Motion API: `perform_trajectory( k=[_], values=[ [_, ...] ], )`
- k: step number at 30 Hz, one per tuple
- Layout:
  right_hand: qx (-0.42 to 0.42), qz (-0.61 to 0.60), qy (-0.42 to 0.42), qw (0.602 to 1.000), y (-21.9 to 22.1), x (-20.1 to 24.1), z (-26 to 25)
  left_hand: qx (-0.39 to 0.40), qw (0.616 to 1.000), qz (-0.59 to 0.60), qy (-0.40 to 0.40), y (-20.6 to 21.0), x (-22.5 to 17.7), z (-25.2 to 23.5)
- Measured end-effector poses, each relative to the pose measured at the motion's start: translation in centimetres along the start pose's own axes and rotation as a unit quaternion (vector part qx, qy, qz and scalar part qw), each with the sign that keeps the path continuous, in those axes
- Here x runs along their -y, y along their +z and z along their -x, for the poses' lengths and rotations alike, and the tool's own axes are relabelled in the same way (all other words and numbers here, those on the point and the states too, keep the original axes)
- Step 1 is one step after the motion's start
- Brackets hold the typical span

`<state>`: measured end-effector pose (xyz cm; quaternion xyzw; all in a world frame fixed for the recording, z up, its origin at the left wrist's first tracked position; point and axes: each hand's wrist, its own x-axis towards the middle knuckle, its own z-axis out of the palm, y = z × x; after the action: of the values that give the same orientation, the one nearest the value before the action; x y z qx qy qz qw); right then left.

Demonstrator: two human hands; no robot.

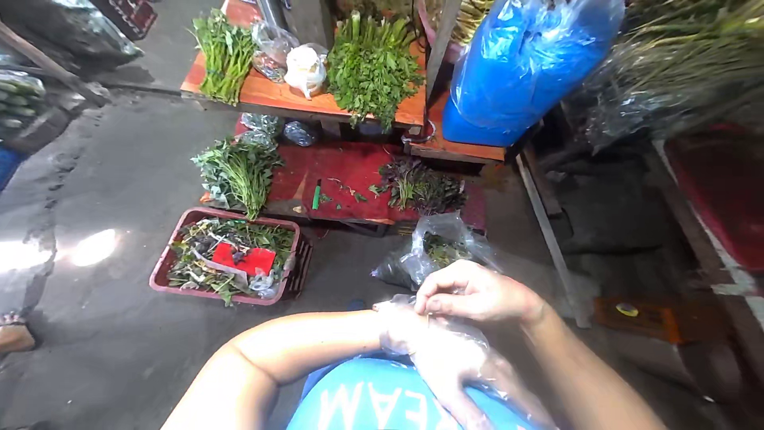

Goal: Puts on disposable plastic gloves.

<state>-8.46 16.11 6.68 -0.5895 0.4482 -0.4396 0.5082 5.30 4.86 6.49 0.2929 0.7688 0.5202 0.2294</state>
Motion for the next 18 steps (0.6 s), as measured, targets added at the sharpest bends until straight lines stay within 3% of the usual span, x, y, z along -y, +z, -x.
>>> perform_trajectory(
  k=[4,8,11,13,18],
  values=[
    [0.055,0.064,-0.007,0.996,-0.4,0.5,-0.3,0.011,1.000,0.007,0.020,1.2,1.3,-0.7],
    [0.029,0.061,-0.008,0.998,-1.0,0.9,0.1,0.043,0.998,-0.026,0.042,0.0,0.1,-1.0],
    [0.006,0.091,-0.031,0.995,-0.5,0.7,0.2,0.072,0.994,0.019,0.076,-0.4,-0.4,-1.6],
    [0.023,0.111,-0.029,0.993,-0.2,0.8,0.1,0.095,0.985,0.041,0.138,0.4,0.3,-2.9],
    [0.066,0.111,-0.007,0.992,-0.5,0.5,-0.5,0.109,0.983,0.037,0.141,1.4,1.8,-3.7]
  ],
)
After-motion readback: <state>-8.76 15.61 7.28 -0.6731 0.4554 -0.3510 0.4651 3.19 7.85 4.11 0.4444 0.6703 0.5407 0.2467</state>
